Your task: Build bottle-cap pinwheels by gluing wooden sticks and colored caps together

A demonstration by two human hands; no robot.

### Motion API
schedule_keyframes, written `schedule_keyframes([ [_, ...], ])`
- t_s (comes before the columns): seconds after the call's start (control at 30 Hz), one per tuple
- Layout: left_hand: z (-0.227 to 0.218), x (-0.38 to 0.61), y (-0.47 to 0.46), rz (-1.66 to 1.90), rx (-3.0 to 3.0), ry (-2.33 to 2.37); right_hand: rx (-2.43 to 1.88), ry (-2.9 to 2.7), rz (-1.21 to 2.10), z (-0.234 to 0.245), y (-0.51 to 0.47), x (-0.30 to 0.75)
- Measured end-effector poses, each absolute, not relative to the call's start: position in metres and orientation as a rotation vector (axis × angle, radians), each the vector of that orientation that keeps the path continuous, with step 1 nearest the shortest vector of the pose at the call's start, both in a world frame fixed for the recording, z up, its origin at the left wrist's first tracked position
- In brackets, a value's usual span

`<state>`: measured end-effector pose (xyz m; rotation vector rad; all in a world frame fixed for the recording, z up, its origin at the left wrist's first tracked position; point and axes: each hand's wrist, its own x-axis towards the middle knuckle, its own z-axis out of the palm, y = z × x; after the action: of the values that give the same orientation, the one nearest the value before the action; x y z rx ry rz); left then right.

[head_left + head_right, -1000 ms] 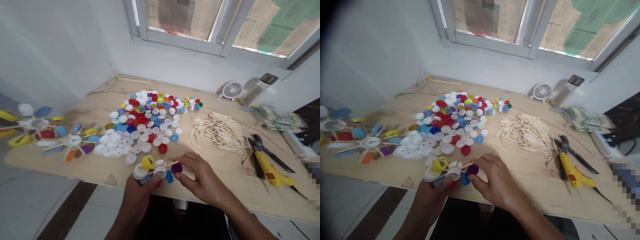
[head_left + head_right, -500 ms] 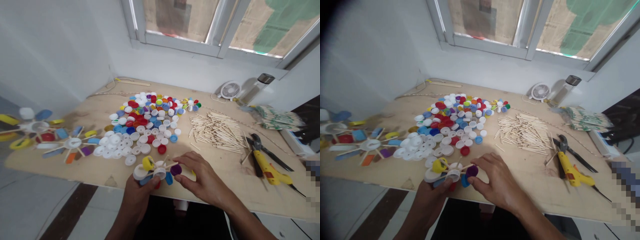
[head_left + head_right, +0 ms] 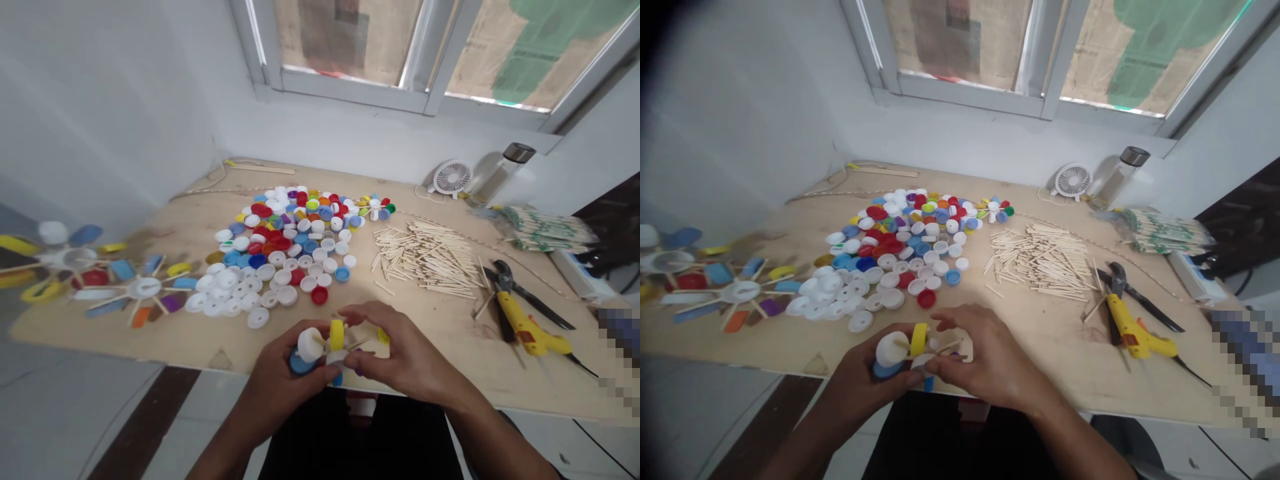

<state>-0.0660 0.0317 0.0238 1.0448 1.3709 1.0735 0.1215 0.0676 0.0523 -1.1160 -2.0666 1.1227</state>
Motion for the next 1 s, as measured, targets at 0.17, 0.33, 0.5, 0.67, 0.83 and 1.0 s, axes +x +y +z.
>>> schedule_keyframes([
  [0.17, 0.031, -0.065, 0.034, 1.11, 1.051, 1.301, -1.159, -2.022, 1.132, 0.049, 0.062, 0.118],
  [0.33, 0.024, -0.064, 0.031, 1.185, 0.74, 1.108, -1.172, -1.747, 1.254, 0.044, 0.058, 0.113],
  [0.5, 0.016, -0.06, 0.027, 1.213, 0.662, 1.104, -1.202, -1.662, 1.206, 0.033, 0.049, 0.101],
  [0.67, 0.011, -0.066, 0.025, 1.23, 0.594, 1.189, -1.119, -1.751, 1.183, 0.031, 0.052, 0.104],
  [0.83, -0.005, -0.086, 0.027, 1.313, 0.407, 1.241, -1.24, -1.891, 0.914, 0.03, 0.083, 0.119],
  [1.0, -0.017, -0.094, 0.028, 1.401, 0.262, 1.168, -1.409, -2.456, 0.453, 0.022, 0.109, 0.097],
])
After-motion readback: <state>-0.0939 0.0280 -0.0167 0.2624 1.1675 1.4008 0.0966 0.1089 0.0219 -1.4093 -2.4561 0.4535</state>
